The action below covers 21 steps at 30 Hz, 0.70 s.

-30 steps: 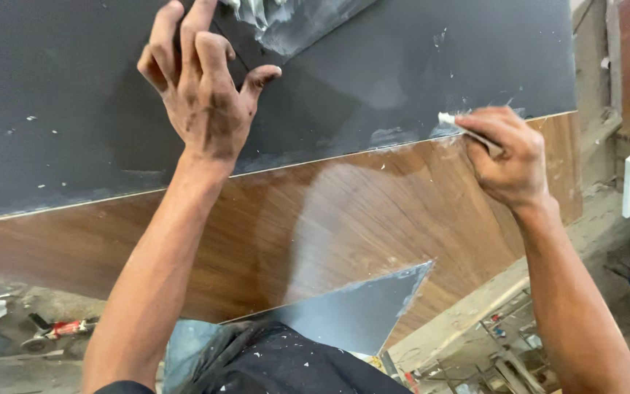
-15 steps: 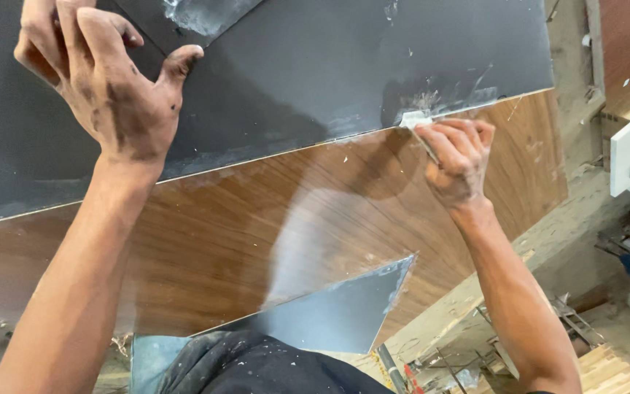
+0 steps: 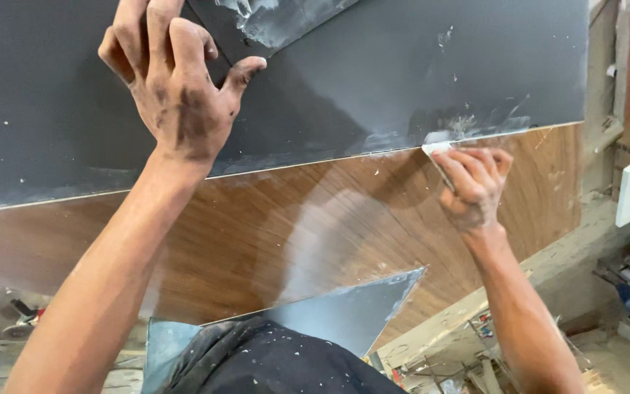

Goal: The person scoops a white paste from a container and spreads it onto a dark triangular panel, then uses a putty knife to apply and smooth the filler along the seam between the panel and a wood-grain surface.

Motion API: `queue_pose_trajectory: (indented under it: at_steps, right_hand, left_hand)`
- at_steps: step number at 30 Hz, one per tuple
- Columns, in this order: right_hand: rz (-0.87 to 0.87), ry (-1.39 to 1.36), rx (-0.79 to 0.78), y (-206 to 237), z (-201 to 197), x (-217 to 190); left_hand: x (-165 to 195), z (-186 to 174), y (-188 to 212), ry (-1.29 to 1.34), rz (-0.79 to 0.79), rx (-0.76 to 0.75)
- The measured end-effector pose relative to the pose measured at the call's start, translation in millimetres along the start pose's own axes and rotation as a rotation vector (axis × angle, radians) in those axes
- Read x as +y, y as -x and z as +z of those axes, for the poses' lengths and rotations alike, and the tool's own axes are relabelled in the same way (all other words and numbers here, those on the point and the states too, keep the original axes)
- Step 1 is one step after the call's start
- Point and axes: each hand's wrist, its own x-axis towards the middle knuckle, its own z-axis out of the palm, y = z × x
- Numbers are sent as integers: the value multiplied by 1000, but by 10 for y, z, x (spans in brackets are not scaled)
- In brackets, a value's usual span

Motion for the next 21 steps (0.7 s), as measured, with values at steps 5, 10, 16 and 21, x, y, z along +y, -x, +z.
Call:
queue_pose_trajectory:
  at_steps: [5, 10, 16, 21]
  right_hand:
    - [44, -28, -14, -39, -73, 12]
    - [33, -87, 11, -127, 23, -248]
    - [-47, 88, 111, 34, 496, -605]
    - [-40, 40, -27, 140, 223, -480]
  left_hand:
    - [6, -11, -16, 24, 25, 12]
    - [-6, 3, -22, -12, 29, 20]
    - [-35, 25, 17, -12, 7, -27]
    - [-5, 16, 29, -11, -74, -120]
